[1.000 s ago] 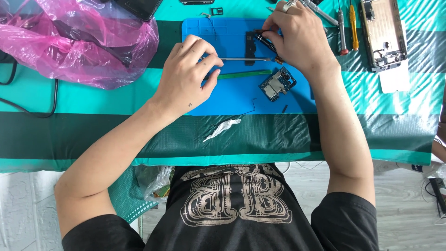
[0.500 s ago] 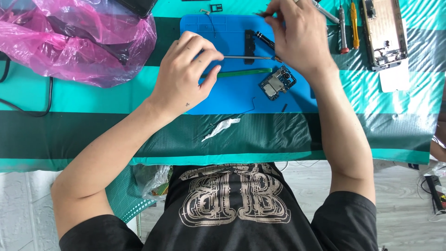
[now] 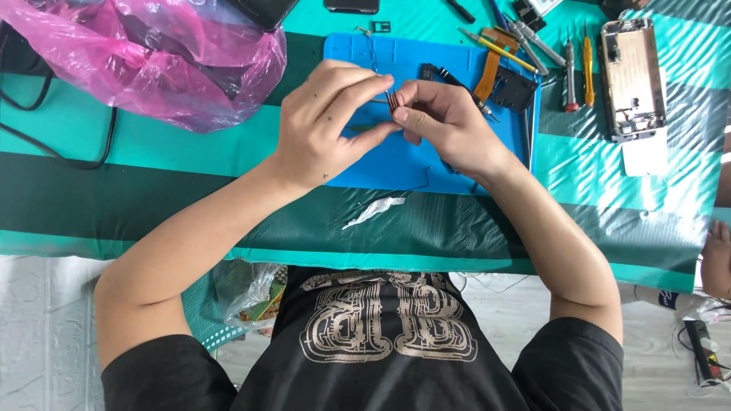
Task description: Reassembling internal components of a mobile phone, including connecting ribbon cables and placing the battery into the chassis.
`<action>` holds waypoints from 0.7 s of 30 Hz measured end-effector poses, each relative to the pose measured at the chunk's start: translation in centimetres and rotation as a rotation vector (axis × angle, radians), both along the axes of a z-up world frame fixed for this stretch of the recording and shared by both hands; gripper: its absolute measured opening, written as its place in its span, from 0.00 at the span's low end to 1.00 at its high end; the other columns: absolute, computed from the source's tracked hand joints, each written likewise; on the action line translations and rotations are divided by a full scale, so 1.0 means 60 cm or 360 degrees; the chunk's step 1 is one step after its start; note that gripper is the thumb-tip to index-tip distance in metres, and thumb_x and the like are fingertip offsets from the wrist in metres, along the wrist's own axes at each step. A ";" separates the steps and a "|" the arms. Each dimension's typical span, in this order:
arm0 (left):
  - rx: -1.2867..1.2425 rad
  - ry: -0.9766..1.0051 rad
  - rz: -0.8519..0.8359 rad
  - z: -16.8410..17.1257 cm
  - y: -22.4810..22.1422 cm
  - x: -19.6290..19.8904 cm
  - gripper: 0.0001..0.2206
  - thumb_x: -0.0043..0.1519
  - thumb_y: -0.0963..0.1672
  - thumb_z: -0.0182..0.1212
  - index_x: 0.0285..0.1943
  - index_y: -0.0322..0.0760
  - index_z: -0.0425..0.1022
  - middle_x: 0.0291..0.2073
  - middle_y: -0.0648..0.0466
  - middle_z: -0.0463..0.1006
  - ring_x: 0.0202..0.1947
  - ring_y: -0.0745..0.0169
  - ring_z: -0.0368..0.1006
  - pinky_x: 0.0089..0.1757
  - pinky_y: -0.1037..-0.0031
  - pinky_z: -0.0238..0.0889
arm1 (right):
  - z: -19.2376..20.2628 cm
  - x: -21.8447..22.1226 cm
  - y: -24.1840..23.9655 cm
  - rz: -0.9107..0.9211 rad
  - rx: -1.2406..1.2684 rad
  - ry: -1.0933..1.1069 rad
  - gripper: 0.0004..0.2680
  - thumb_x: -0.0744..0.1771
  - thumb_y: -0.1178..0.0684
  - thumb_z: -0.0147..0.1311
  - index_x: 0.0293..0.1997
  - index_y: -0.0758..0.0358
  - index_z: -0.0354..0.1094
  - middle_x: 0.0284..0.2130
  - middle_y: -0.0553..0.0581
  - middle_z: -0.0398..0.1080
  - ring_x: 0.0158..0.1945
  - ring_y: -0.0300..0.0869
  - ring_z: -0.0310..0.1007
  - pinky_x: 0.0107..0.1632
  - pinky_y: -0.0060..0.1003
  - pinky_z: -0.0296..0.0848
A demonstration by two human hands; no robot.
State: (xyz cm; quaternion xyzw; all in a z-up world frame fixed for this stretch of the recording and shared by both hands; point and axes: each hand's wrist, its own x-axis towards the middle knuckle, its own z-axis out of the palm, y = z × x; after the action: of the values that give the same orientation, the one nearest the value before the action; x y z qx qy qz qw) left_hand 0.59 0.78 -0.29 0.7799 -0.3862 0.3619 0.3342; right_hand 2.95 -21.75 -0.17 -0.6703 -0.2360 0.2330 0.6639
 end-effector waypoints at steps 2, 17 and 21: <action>0.0024 -0.0074 0.0044 0.003 0.003 0.004 0.18 0.68 0.44 0.77 0.56 0.26 0.75 0.47 0.44 0.77 0.44 0.44 0.76 0.44 0.61 0.76 | -0.009 -0.002 0.002 -0.0033 0.0029 0.0033 0.04 0.72 0.53 0.53 0.44 0.60 0.67 0.31 0.48 0.63 0.31 0.33 0.60 0.37 0.26 0.64; -0.0004 -0.0207 0.0008 0.010 0.001 0.006 0.14 0.66 0.42 0.78 0.52 0.25 0.78 0.40 0.45 0.80 0.39 0.46 0.76 0.39 0.65 0.74 | -0.024 -0.011 0.011 -0.0198 0.0150 0.0163 0.03 0.71 0.55 0.56 0.44 0.60 0.71 0.33 0.47 0.68 0.30 0.33 0.63 0.36 0.26 0.66; -0.0030 -0.0179 -0.0014 0.009 0.001 0.006 0.12 0.67 0.42 0.75 0.51 0.24 0.79 0.39 0.44 0.80 0.39 0.45 0.76 0.39 0.64 0.74 | -0.022 -0.011 0.011 -0.0239 0.0181 0.0164 0.02 0.70 0.57 0.58 0.42 0.61 0.75 0.33 0.50 0.69 0.31 0.34 0.62 0.36 0.26 0.66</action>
State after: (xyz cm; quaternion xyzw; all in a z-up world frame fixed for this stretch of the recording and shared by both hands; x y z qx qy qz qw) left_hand 0.97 0.82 0.26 0.7535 -0.4043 0.4072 0.3209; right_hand 2.31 -21.09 -1.50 -0.6345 -0.1634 0.2029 0.7277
